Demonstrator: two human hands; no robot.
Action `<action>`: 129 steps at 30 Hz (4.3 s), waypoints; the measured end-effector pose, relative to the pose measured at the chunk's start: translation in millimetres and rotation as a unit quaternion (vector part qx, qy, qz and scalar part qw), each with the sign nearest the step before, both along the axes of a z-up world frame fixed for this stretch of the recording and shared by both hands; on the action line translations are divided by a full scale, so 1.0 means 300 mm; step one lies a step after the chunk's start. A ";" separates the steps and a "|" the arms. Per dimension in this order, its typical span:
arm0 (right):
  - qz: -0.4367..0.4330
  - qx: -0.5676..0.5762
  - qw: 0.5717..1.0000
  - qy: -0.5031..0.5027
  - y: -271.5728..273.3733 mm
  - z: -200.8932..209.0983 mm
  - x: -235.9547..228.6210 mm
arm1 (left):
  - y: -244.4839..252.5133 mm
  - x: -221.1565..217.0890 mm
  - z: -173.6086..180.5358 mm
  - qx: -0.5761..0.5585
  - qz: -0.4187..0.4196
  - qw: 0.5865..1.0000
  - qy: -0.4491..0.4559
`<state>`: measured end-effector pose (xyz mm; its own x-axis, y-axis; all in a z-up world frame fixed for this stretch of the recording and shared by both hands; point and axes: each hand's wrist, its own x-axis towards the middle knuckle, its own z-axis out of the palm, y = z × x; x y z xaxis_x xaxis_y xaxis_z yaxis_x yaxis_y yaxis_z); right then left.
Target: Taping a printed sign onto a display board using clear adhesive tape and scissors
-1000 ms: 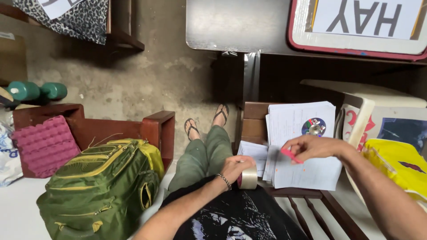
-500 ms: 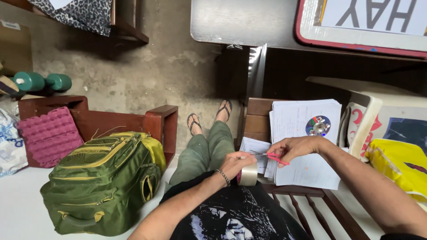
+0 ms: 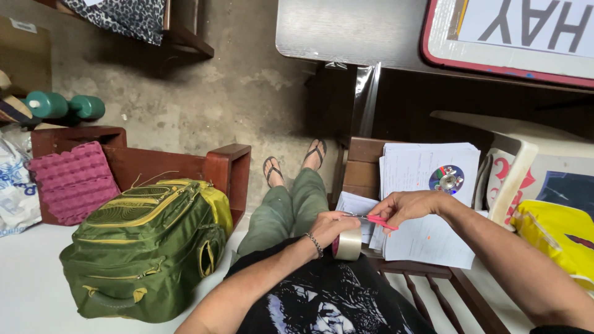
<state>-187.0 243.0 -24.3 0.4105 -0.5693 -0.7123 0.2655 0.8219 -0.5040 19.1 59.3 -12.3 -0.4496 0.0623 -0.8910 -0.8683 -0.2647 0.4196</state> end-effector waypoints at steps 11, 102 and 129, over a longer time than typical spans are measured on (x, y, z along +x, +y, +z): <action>0.096 0.113 0.989 0.017 0.146 -0.029 0.105 | 0.029 0.163 -0.167 -0.043 0.006 0.999 -0.003; -0.922 0.115 0.332 0.164 -1.795 -0.105 -0.122 | -1.207 -1.632 0.250 -0.365 -0.757 0.434 0.325; -0.781 -0.074 0.536 0.312 -1.331 0.264 0.160 | -1.117 -1.107 0.286 -0.207 -0.637 0.626 0.400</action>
